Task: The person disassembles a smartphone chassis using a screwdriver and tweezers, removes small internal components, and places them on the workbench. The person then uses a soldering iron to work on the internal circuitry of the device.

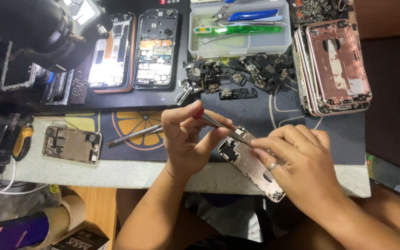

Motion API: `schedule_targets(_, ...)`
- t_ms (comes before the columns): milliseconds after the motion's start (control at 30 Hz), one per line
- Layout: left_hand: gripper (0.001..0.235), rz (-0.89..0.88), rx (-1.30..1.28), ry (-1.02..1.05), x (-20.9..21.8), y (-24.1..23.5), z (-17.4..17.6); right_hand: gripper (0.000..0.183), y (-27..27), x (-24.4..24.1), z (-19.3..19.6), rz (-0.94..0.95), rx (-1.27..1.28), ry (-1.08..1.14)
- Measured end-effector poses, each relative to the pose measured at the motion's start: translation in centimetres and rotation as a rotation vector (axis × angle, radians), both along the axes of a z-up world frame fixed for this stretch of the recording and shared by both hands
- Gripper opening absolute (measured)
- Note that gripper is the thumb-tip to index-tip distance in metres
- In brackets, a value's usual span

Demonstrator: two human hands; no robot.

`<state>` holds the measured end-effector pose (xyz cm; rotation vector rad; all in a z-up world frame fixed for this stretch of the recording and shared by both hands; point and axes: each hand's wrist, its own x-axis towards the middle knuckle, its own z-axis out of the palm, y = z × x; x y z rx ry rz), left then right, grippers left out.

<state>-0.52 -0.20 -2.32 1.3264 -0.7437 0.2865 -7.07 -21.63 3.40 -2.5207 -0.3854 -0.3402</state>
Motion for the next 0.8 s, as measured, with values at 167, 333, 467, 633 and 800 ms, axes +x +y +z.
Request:
schedule_targets(167,0.054,0.348,-0.129,-0.100,0.1,0.3,0.2,0.012,0.4,1.7,0.5,0.003,-0.037,-0.046)
schedule_targets(333,0.056,0.557,-0.098,-0.290,0.9,0.4,0.4,0.009,1.2,5.7,0.3,0.043,-0.152,-0.151)
schedule_targets(467,0.065,0.552,-0.066,-0.388,1.3,0.3,0.8,0.010,2.8,9.0,0.0,0.002,-0.182,-0.212)
schedule_targets(633,0.066,0.556,-0.099,-0.378,0.6,0.6,0.5,0.019,3.9,9.7,0.3,0.020,-0.273,-0.190)
schedule_targets(800,0.064,0.579,-0.076,-0.376,0.6,0.7,1.0,0.053,0.5,5.0,1.9,0.043,-0.539,0.238)
